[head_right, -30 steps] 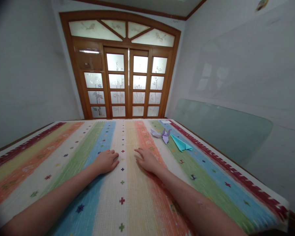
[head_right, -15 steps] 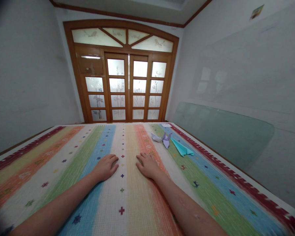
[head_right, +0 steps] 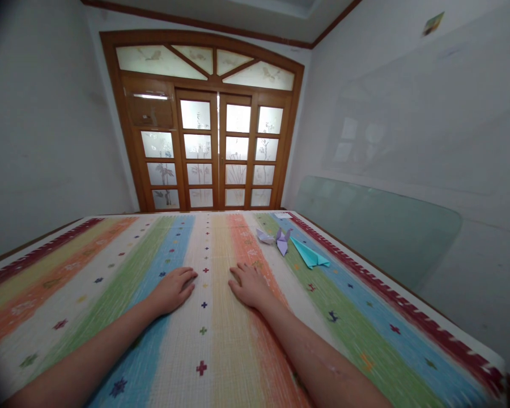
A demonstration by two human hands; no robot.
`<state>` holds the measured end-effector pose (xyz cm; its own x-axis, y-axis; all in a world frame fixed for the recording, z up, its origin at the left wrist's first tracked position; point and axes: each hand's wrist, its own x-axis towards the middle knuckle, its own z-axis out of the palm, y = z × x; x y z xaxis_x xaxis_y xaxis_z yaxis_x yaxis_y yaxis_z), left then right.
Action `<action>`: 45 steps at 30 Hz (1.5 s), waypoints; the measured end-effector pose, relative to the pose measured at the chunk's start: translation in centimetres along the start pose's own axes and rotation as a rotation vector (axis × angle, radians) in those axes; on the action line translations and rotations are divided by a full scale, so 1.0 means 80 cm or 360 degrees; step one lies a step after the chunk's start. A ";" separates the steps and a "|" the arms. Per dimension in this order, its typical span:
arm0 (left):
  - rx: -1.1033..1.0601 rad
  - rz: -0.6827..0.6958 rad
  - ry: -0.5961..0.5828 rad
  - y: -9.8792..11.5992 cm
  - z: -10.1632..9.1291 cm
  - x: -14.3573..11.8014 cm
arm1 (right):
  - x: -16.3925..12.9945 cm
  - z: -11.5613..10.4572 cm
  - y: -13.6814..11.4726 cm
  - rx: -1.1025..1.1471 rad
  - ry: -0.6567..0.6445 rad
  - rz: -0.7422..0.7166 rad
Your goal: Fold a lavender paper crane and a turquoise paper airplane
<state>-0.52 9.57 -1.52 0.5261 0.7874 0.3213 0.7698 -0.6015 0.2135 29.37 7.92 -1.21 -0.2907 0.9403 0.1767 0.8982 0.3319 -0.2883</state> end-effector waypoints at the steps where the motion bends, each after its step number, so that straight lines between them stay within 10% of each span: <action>1: -0.0004 -0.0002 -0.0004 -0.001 0.000 0.000 | 0.000 0.000 -0.001 -0.0002 0.0005 0.0000; 45: -0.0015 -0.0041 -0.0015 0.001 0.001 0.003 | 0.013 0.004 0.012 -0.0102 0.0109 0.0040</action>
<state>-0.31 9.77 -1.51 0.5093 0.8039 0.3071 0.7798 -0.5821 0.2304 29.87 9.26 -1.58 -0.2467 0.9402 0.2349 0.9248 0.3009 -0.2330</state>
